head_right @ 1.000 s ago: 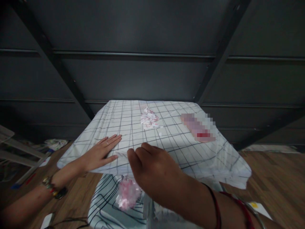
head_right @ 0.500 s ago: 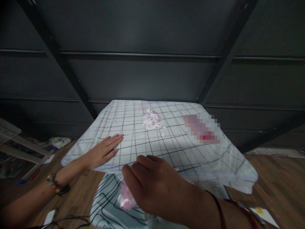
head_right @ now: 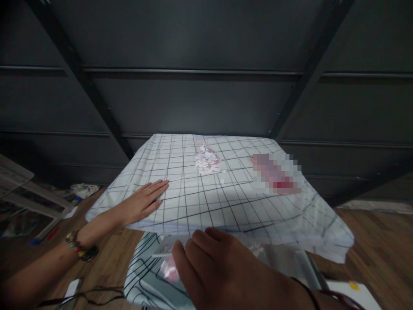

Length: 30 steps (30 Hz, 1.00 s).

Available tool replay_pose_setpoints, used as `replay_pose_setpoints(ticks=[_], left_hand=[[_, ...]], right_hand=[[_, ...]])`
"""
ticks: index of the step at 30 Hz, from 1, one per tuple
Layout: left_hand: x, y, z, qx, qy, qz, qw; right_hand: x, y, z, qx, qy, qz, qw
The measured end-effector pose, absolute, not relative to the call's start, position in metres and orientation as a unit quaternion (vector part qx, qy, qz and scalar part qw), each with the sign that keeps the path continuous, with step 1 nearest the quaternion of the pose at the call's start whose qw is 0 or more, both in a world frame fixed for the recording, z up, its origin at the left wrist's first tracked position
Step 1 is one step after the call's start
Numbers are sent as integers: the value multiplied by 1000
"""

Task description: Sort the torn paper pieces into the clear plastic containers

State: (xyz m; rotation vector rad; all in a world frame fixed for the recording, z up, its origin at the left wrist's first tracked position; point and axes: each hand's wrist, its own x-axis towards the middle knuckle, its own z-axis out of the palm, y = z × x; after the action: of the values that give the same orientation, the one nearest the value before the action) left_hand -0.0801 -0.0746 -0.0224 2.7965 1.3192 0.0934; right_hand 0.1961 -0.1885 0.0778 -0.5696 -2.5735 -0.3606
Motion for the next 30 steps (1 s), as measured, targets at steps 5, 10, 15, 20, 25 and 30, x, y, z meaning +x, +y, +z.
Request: replay_pose_setpoints(ticks=[5, 10, 15, 20, 25, 30], left_hand=[[-79, -76, -20, 910, 412, 44, 19], [-64, -72, -11, 909, 413, 34, 47], [-29, -52, -4, 908, 413, 26, 65], [7, -27, -4, 903, 421, 27, 78], [22, -9, -11, 879, 469, 43, 76], [21, -7, -18, 864, 498, 43, 52]], right_hand=[[201, -192, 78, -221, -935, -146, 235], [214, -176, 85, -250, -919, -201, 229], [247, -126, 87, -381, -882, -195, 196], [291, -74, 79, -472, -832, -217, 193], [304, -49, 69, -511, -814, -221, 168], [298, -39, 63, -505, -819, -225, 154]])
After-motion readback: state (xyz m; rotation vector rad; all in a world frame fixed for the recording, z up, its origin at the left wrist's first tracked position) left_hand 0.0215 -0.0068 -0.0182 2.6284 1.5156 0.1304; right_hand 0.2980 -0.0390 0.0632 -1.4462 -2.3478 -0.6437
